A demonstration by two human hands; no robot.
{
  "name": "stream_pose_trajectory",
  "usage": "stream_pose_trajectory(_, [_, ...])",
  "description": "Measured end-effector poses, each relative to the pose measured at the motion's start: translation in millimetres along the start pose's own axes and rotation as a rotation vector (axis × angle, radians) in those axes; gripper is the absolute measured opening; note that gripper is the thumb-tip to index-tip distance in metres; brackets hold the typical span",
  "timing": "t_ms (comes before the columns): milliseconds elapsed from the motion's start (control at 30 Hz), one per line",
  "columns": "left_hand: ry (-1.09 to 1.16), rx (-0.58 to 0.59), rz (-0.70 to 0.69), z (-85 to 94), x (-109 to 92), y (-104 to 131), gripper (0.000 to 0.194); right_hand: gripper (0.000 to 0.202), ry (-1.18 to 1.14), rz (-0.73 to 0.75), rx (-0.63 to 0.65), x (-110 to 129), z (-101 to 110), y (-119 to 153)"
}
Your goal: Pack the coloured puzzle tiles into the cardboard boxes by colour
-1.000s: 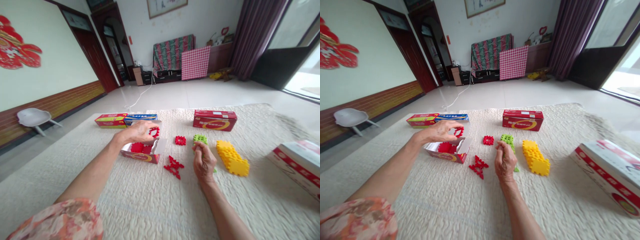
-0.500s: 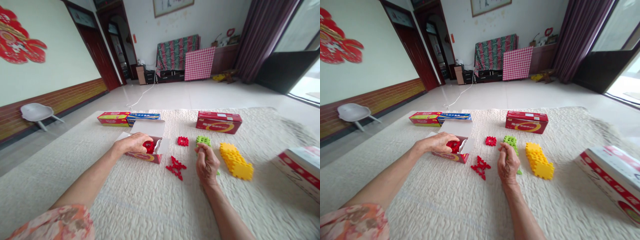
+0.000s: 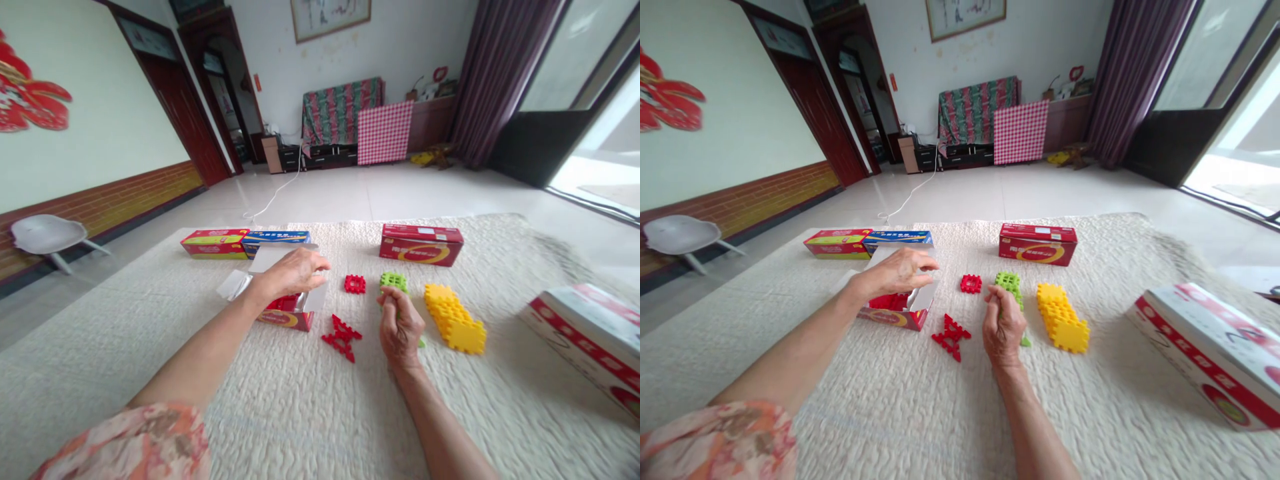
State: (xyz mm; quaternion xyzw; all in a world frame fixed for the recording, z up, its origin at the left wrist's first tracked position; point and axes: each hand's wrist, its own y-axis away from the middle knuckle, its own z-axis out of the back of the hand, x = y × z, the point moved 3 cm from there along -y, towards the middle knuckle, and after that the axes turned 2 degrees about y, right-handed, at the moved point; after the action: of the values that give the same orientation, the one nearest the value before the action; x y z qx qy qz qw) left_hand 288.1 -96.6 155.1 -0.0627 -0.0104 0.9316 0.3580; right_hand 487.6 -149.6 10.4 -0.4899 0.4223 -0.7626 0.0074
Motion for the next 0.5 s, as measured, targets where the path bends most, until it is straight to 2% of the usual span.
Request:
stream_pose_trajectory(67, [-0.045, 0.051, -0.056, -11.0, -19, -29, 0.024, 0.023, -0.006, 0.002, 0.000, 0, 0, 0])
stream_pose_trajectory(167, [-0.143, 0.263, -0.017, -35.1, -39, -67, 0.017, 0.022, -0.019, 0.002, -0.005, 0, 1, -1])
stream_pose_trajectory(233, [-0.178, 0.361, 0.020, -50.1, -45, -84, 0.017, 0.022, -0.026, 0.003, -0.007, 1, 1, -1])
stream_pose_trajectory(333, [-0.180, 0.410, 0.048, -68.4, -45, -99, 0.022, 0.023, -0.027, 0.008, -0.006, 1, 1, -1])
stream_pose_trajectory(500, [-0.146, 0.410, 0.083, -91.8, -31, -108, 0.018, 0.022, -0.022, 0.011, -0.005, 1, 1, -1])
